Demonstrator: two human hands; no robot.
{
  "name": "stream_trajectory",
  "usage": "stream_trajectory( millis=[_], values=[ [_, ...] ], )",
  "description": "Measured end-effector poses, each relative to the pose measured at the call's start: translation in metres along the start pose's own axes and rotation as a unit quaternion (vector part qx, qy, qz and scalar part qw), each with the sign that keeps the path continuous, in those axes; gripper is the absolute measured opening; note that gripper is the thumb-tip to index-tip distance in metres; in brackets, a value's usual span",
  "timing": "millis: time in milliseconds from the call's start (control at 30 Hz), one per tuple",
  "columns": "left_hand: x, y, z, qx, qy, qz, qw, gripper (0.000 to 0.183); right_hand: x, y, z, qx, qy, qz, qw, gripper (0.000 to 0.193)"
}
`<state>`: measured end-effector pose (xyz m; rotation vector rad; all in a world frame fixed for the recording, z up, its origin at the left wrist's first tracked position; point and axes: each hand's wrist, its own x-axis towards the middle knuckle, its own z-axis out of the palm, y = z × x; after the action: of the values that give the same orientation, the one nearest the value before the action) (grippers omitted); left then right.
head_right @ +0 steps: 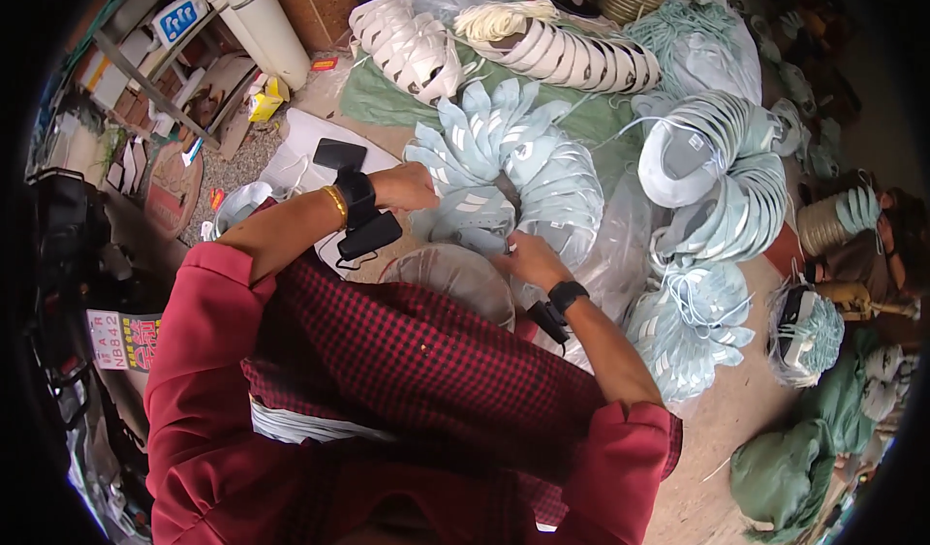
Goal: Group and tie together multiple semi-circular shoe components using a white plastic strap.
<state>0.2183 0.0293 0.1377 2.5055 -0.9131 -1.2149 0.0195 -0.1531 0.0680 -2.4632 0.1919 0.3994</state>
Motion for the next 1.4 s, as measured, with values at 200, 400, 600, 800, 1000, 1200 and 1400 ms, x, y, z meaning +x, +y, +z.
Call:
stream_trajectory(
  millis=[200, 400, 600, 800, 1000, 1200, 1400],
  values=[
    [0.026, -0.007, 0.008, 0.027, -0.012, 0.005, 1.000, 0.032, 0.015, 0.009, 0.044, 0.082, 0.150, 0.025, 0.985, 0.035],
    [0.063, -0.051, 0.035, 0.100, 0.091, 0.086, 0.987, 0.025, 0.030, 0.002, 0.046, 0.330, 0.136, -0.049, 0.933, 0.028],
    [0.055, -0.048, 0.008, 0.178, 0.210, 0.122, 0.954, 0.026, 0.046, 0.015, 0.027, 0.443, 0.028, -0.044, 0.895, 0.015],
    [0.047, -0.060, 0.020, 0.236, 0.137, -0.043, 0.961, 0.025, 0.034, 0.033, 0.005, 0.406, -0.006, 0.058, 0.912, 0.016],
    [0.081, -0.082, -0.016, 0.233, -0.010, 0.029, 0.972, 0.021, 0.049, 0.005, 0.006, 0.345, -0.042, 0.021, 0.937, 0.043],
    [0.069, -0.061, -0.031, 0.356, 0.158, 0.110, 0.914, 0.052, 0.068, 0.021, 0.017, 0.229, 0.029, -0.018, 0.973, 0.048],
    [0.095, -0.070, -0.020, 0.343, 0.213, 0.233, 0.885, 0.056, 0.077, -0.005, -0.004, 0.198, 0.026, -0.003, 0.980, 0.057]
  ],
)
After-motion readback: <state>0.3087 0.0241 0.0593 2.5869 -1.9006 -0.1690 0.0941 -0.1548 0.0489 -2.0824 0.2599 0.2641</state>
